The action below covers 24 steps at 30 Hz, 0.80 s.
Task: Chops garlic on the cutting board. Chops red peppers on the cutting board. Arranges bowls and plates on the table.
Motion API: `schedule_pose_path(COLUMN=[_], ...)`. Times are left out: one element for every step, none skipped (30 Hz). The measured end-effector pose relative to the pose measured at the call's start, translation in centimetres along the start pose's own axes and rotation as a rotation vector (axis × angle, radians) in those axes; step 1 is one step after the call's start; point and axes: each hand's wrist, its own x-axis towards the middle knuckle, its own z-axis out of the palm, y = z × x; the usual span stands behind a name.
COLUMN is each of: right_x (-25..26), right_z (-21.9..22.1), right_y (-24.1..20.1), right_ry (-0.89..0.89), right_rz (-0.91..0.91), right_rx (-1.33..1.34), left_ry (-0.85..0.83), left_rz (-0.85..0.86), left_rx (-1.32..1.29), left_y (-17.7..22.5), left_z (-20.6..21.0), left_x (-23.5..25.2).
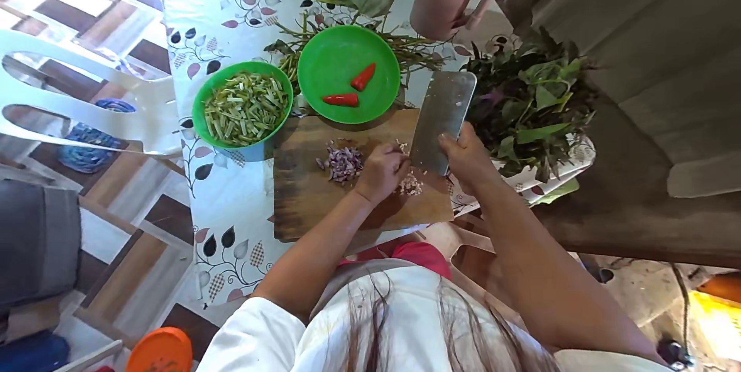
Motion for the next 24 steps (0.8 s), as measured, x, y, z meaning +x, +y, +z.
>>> schedule_pose_path(right_x=[-0.2, -0.5, -0.7, -0.9, -1.0, -1.2, -1.3, -1.3, -1.3, -1.2, -1.0, -0.8, -0.7, -0.5, -0.3, 0.0, 0.2, 0.5, 0.8, 1.0, 1.2, 1.4, 1.4, 1.4], right_z=[-0.5, -1.0, -1.3, -1.6, -1.8, -1.9, -1.8, -1.7, -1.6, -1.5, -1.5, -1.4, -1.3, -1.2, -1.1, -0.8, -0.6, -0.4, -0.2, 0.0, 0.1, 0.0, -0.1, -0.4], right_y=[0.0, 0.1, 0.3, 0.7, 1.1, 1.3, 1.3, 1.2, 1.1, 1.1, 1.1, 1.0, 0.8, 0.4, 0.0, -0.5, -0.8, -1.1, -1.3, -1.5, -1.7, -1.9, -1.9, -1.8], right_ry=[-0.040, -0.085, -0.128, -0.172, -0.213, -0.249, -0.274, -0.294, -0.305, -0.303, -0.294, -0.277, -0.256, -0.229, -0.198, -0.167, -0.139, -0.115, -0.084, -0.052, -0.012, 0.025, 0.055, 0.087], right_rz=[-0.005, -0.007, -0.012, -0.014, -0.016, -0.013, -0.007, 0.004, 0.014, 0.018, 0.016, 0.009, 0.003, -0.003, -0.008, -0.014, -0.029, -0.048, -0.071, -0.090, -0.098, -0.097, -0.099, -0.100], right_rx=[0.020, 0.053, 0.091, 0.133, 0.168, 0.192, 0.201, 0.206, 0.206, 0.207, 0.212, 0.214, 0.210, 0.197, 0.181, 0.165, 0.154, 0.148, 0.155, 0.172, 0.193, 0.206, 0.198, 0.165], left_ry=[-0.013, -0.014, -0.007, 0.004, 0.014, 0.022, 0.025, 0.023, 0.019, 0.015, 0.018, 0.009, -0.006, -0.024, -0.044, -0.061, -0.078, -0.094, -0.117, -0.148, -0.183, -0.233, -0.305, -0.384], left_rz=[-0.132, -0.270, -0.399, -0.505, -0.574, -0.618, -0.644, -0.651, -0.650, -0.655, -0.670, -0.681, -0.684, -0.679, -0.670, -0.658, -0.643, -0.632, -0.628, -0.630, -0.626, -0.618, -0.595, -0.549], left_rx=[-0.051, -0.148, -0.306, -0.496, -0.674, -0.819, -0.918, -0.978, -1.008, -1.013, -1.006, -1.001, -0.997, -0.980, -0.965, -0.955, -0.945, -0.931, -0.906, -0.877, -0.817, -0.738, -0.630, -0.506], left_y=[0.4, 0.8, 1.2, 1.6, 2.0, 2.6, 3.1, 3.5, 3.8, 4.1, 4.2, 4.2, 4.0, 3.8, 3.6, 3.3, 2.9, 2.5, 2.1, 1.8, 1.5, 1.3, 1.2, 1.2], left_z=[-0.7, -1.4, -2.0, -2.5, -2.8, -3.0, -3.1, -3.0, -2.9, -2.7, -2.4, -2.2, -1.9, -1.6, -1.4, -1.2, -1.1, -1.0, -1.0, -1.1, -1.1, -1.1, -1.3, -1.6], left_x=[1.1, 2.4, 3.8, 5.1, 6.2, 7.1, 7.8, 8.1, 8.2, 8.1, 7.9, 7.5, 7.1, 6.6, 6.1, 5.7, 5.3, 5.0, 4.8, 4.5, 4.2, 3.9, 3.8, 3.7])
